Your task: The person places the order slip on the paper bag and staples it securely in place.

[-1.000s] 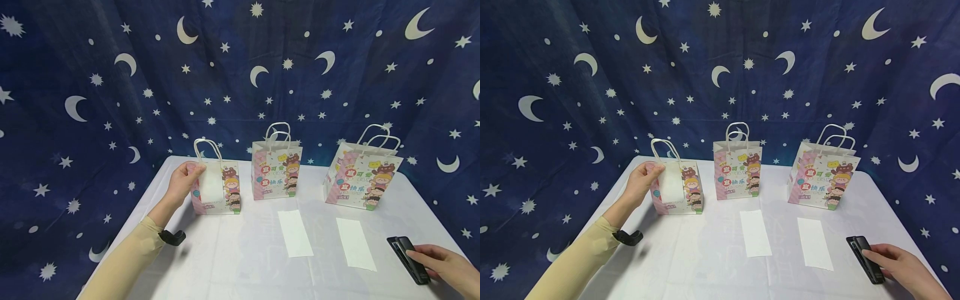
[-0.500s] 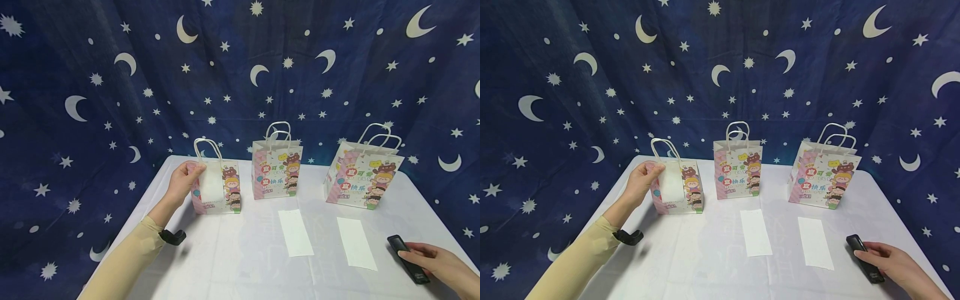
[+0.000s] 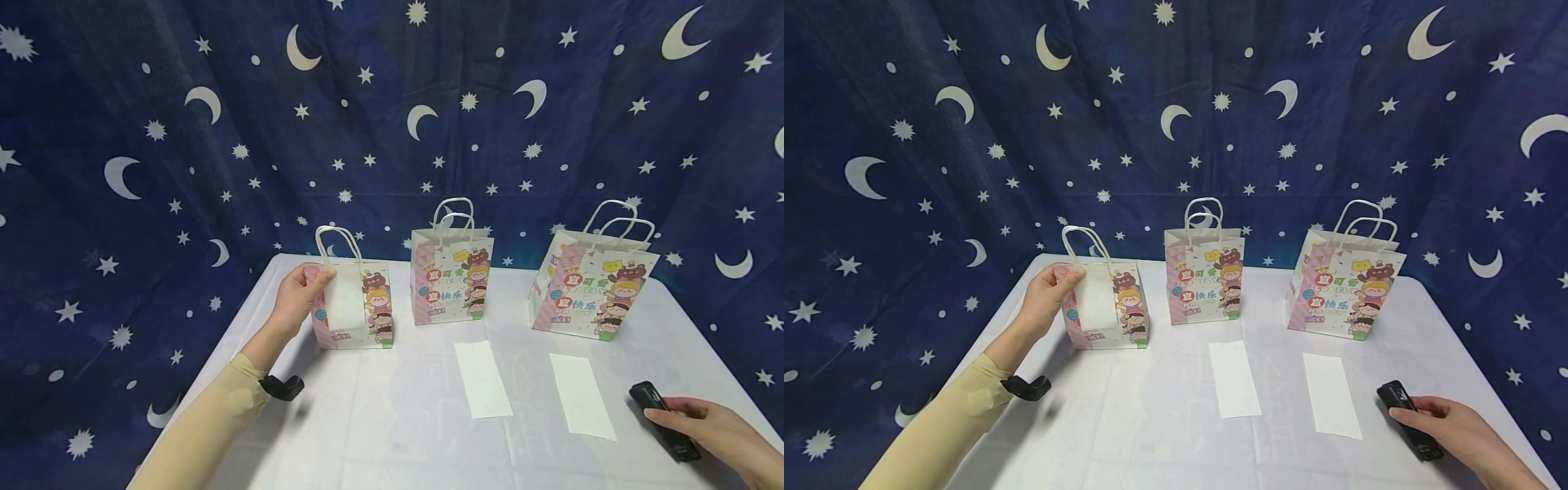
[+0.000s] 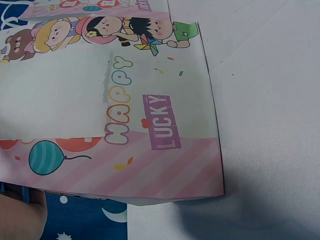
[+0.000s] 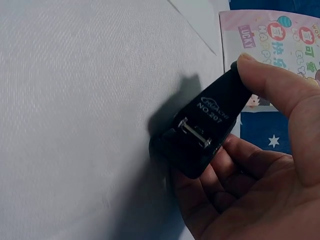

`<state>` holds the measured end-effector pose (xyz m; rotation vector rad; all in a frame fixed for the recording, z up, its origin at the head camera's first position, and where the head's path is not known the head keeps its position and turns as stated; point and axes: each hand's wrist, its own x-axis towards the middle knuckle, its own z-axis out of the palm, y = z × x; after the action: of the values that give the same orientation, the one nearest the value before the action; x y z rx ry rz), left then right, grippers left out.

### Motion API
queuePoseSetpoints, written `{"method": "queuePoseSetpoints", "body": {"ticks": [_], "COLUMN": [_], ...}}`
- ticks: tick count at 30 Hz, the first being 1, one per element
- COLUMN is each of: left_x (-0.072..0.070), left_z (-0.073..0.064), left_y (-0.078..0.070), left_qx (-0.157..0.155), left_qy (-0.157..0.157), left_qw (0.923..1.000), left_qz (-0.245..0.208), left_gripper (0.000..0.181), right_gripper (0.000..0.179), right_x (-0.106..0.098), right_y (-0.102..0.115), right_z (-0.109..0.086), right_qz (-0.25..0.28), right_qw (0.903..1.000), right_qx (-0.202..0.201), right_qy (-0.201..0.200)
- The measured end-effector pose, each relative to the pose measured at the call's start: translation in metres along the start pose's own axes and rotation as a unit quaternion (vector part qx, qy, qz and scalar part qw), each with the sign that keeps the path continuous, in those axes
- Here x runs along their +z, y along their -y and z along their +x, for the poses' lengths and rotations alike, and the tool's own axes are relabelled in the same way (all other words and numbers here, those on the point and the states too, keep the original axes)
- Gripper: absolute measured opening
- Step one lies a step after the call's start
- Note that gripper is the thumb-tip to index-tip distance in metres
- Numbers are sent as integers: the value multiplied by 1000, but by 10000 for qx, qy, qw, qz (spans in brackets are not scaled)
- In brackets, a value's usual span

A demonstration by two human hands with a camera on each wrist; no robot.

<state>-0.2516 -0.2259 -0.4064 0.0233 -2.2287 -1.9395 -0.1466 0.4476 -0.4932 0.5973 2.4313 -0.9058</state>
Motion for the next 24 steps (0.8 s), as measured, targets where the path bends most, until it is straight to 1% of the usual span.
{"method": "queuePoseSetpoints", "body": {"ticks": [3, 6, 9, 10, 12, 13, 14, 15, 17, 18, 19, 22, 23, 24], "left_x": [0, 0, 0, -1, -1, -1, -1, -1, -1, -1, -1, -1, 0, 0], "left_z": [0, 0, -1, -1, -1, -1, -1, -1, -1, -1, -2, -1, -1, -1], "left_y": [0, -1, 0, 0, 0, 0, -1, -1, -1, -2, -2, -3, -2, -2], "left_qx": [8, -9, -39, -53, -58, -63, -55, -53, -36, -32, -31, -26, -28, -28], "left_qy": [18, 42, 11, 8, -16, -25, -22, -15, 20, 44, 59, 96, 94, 89], "left_qw": [10000, 10000, 10000, 10000, 10000, 10000, 10000, 10000, 10000, 10000, 10000, 9999, 9999, 9999], "left_qz": [10, 44, 34, 46, 26, 21, 25, 16, -4, -11, -14, -51, -68, -73], "left_gripper": [41, 41, 41, 41, 40, 39, 39, 38, 38, 39, 39, 39, 39, 38], "right_gripper": [128, 127, 122, 120, 113, 108, 102, 97, 89, 83, 74, 42, 37, 36], "right_x": [2, 0, -2, -3, -2, -2, -1, 0, 3, 6, 8, 17, 20, 24], "right_y": [3, 12, 29, 36, 51, 59, 66, 72, 84, 89, 94, 112, 118, 123], "right_z": [0, -6, -13, -16, -22, -25, -28, -30, -34, -35, -37, -41, -42, -44], "right_qz": [49, 167, 323, 435, 775, 1060, 1410, 1796, 2588, 2942, 3259, 3904, 4075, 4223], "right_qw": [9999, 9998, 9988, 9976, 9931, 9882, 9803, 9692, 9377, 9199, 9001, 8420, 8227, 8027], "right_qx": [16, -96, -330, -442, -704, -862, -1046, -1237, -1630, -1817, -2002, -2480, -2578, -2677], "right_qy": [-113, 14, 184, 300, 536, 690, 903, 1144, 1647, 1852, 2086, 2778, 3011, 3249]}}
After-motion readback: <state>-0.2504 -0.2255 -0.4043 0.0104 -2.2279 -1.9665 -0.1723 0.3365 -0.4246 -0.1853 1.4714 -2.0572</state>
